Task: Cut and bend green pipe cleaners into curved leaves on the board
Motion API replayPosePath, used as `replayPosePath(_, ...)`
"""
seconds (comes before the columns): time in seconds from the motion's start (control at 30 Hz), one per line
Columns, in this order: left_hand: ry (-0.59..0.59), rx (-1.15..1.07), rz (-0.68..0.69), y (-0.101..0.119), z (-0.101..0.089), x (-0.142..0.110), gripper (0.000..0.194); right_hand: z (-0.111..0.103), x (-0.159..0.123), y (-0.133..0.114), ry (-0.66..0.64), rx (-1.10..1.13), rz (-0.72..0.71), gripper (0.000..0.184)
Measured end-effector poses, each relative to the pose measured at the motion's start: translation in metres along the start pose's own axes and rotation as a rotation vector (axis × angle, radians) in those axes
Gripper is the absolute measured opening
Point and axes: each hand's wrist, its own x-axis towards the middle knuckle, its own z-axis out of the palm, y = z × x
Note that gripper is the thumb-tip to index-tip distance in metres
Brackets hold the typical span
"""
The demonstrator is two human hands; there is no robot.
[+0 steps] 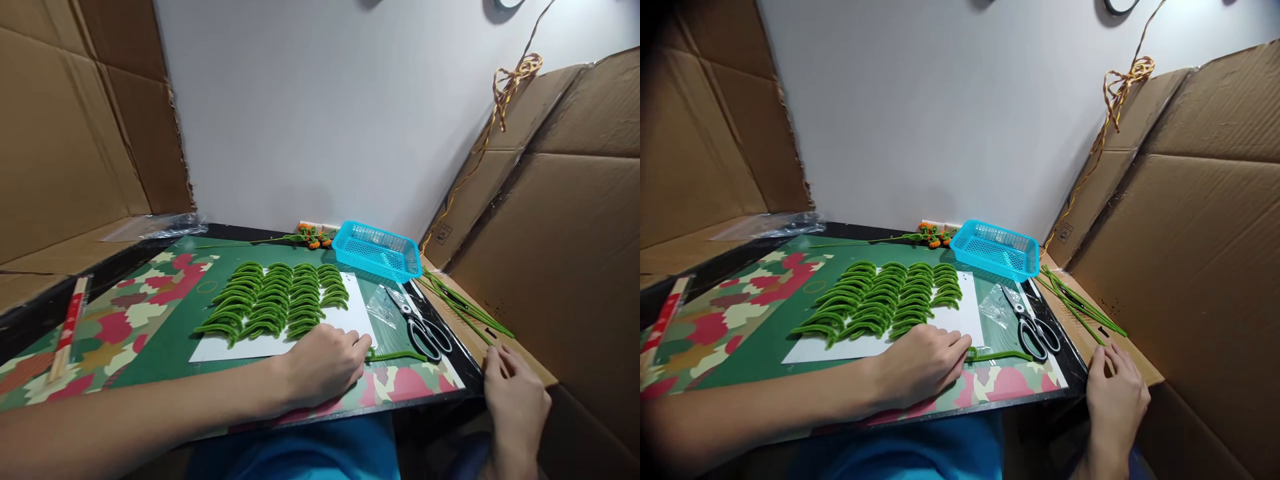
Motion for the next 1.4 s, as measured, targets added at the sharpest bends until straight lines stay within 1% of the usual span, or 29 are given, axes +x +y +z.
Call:
replayPosePath(0.07,0.002,0.016,-0.020,-0.001,0.000,0.001,0.004,0.004,0.001,0.006,-0.011,-0.005,-0.026,0.043)
replayPosePath(0.17,0.026,0.048,-0.044,-0.004,0.001,0.004,0.005,0.008,0.002,0.007,-0.032,-0.033,-0.053,0.047)
replayPosePath(0.3,0.059,0.094,-0.043,-0.007,0.001,0.006,0.006,0.008,0.004,0.007,-0.111,-0.100,-0.070,0.048)
replayPosePath(0.43,0.037,0.121,-0.036,-0.009,0.001,0.007,0.011,0.006,0.007,0.008,-0.212,-0.131,-0.052,0.050)
replayPosePath(0.57,0.013,0.118,-0.039,-0.010,0.000,0.008,0.008,0.005,0.007,0.007,-0.233,-0.140,-0.033,0.054)
replayPosePath(0.73,0.006,0.071,-0.041,-0.013,-0.002,0.010,0.010,0.008,0.005,0.010,-0.163,-0.105,-0.025,0.055)
replayPosePath(0.83,-0.008,0.035,-0.030,-0.014,-0.005,0.010,0.013,0.009,0.006,0.014,-0.112,-0.060,-0.068,0.054)
replayPosePath(0.93,0.007,-0.039,-0.021,-0.013,-0.011,0.011,0.013,0.007,0.007,0.015,-0.078,0.009,-0.097,0.051)
replayPosePath(1.03,0.020,-0.070,0.011,-0.013,-0.016,0.012,0.016,0.002,0.005,0.008,-0.014,0.074,-0.034,0.045)
replayPosePath(1.17,0.015,-0.071,0.009,-0.014,-0.019,0.013,0.017,-0.005,-0.002,-0.007,0.170,0.157,0.068,0.039)
replayPosePath(1.23,0.007,-0.059,0.009,-0.015,-0.018,0.012,0.016,-0.007,-0.005,-0.011,0.222,0.180,0.087,0.036)
replayPosePath(1.4,0.021,-0.044,0.029,-0.016,-0.013,0.011,0.018,-0.006,-0.005,-0.007,0.193,0.240,0.073,0.031)
